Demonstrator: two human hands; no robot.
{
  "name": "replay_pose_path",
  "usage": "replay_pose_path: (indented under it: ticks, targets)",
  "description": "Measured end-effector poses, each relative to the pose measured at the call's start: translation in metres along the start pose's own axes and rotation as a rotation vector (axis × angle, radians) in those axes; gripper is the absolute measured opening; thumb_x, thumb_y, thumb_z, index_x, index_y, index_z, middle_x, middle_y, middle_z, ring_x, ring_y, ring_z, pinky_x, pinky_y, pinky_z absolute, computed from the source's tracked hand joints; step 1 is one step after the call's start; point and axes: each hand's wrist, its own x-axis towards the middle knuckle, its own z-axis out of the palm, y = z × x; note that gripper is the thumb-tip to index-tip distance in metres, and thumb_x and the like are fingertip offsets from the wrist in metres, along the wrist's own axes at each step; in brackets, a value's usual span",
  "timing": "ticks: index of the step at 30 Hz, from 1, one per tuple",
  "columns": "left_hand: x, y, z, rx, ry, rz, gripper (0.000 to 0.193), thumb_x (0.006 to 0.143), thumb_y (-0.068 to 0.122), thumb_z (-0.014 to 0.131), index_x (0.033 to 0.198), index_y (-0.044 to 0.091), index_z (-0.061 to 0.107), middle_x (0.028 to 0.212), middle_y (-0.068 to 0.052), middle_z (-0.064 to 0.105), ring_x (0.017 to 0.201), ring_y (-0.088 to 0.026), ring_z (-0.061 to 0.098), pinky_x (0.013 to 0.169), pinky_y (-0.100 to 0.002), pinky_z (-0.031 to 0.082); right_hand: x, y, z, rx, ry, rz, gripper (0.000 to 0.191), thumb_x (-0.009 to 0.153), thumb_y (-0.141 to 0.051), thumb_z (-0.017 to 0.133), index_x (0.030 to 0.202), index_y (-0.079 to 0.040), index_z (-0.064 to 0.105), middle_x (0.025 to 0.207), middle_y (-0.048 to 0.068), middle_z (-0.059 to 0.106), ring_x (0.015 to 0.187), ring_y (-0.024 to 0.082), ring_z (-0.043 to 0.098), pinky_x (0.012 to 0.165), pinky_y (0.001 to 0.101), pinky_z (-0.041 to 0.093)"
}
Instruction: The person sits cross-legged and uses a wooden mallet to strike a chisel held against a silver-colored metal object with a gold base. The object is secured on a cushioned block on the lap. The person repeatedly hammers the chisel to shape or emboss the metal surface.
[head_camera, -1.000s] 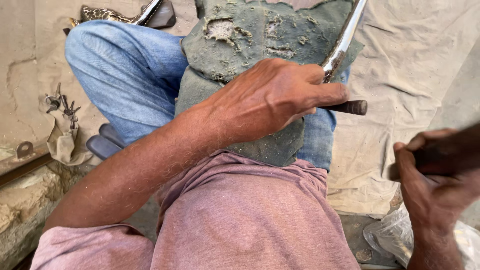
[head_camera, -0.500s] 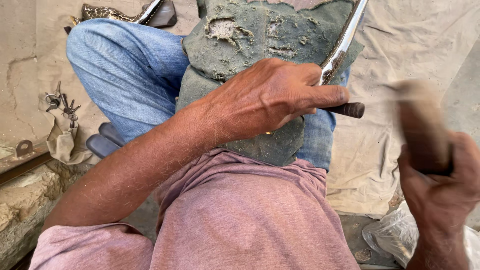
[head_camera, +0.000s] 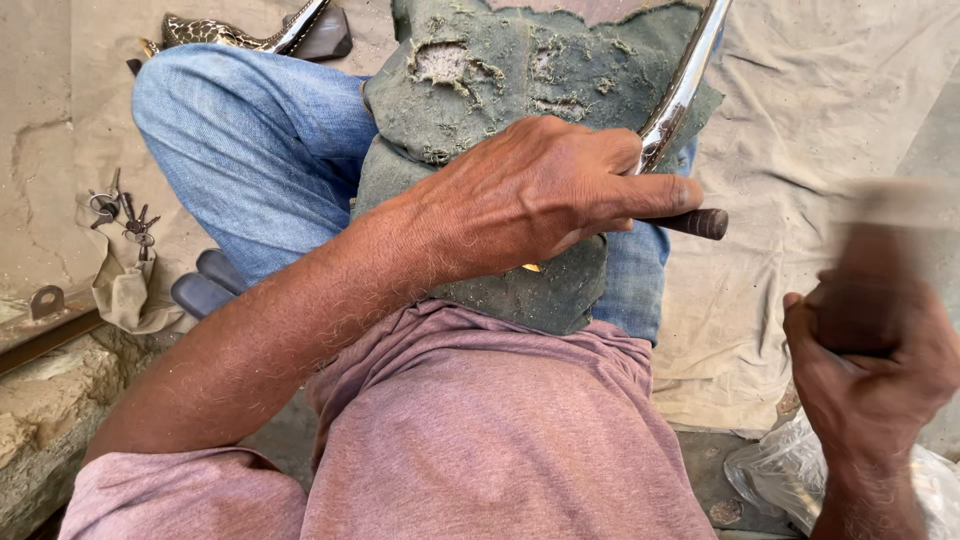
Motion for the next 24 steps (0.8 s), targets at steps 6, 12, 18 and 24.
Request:
replay_pose_path:
  ticks: [6,12,18,24]
  targets:
    - [0.003,-0.003,0.0,0.003,0.022,0.027,0.054,0.097,0.001,0.065,0.144,0.027,0.056,0.091,-0.008,0.063,0.079,-0.03,0.07,0.061,-0.043,0.054,0.002,-0.004,-0.003,-0.074,0.016,-0.027,0.028,0.1,0.003,0.083,0.118,0.003,0.062,0.105,0.014,0.069,0.092,0.023,0.072,0.084,0.0307,0.061]
    - [-0.002,-0.004,-0.002,-0.037,0.003,0.029,0.045,0.098,0.007,0.07,0.137,0.026,0.058,0.089,-0.007,0.062,0.078,-0.029,0.069,0.064,-0.044,0.053,-0.002,-0.012,0.001,-0.039,0.026,-0.005,0.031,0.097,0.003,0.085,0.118,0.004,0.062,0.1,0.014,0.068,0.088,0.023,0.072,0.08,0.0319,0.061]
    - [-0.006,-0.002,-0.003,0.016,0.053,0.054,0.047,0.095,0.009,0.073,0.137,0.025,0.058,0.094,-0.009,0.063,0.081,-0.033,0.069,0.066,-0.045,0.054,-0.001,-0.019,0.004,0.245,0.045,0.144,0.023,0.101,0.003,0.079,0.115,0.0,0.062,0.108,0.01,0.07,0.096,0.018,0.073,0.082,0.027,0.064]
    - [-0.007,-0.003,-0.003,-0.005,0.045,0.056,0.054,0.093,0.005,0.072,0.14,0.027,0.058,0.087,-0.007,0.062,0.076,-0.03,0.069,0.061,-0.045,0.053,0.003,-0.022,0.003,-0.056,0.031,-0.063,0.026,0.096,0.004,0.084,0.113,0.005,0.064,0.099,0.014,0.07,0.088,0.02,0.073,0.082,0.0305,0.063]
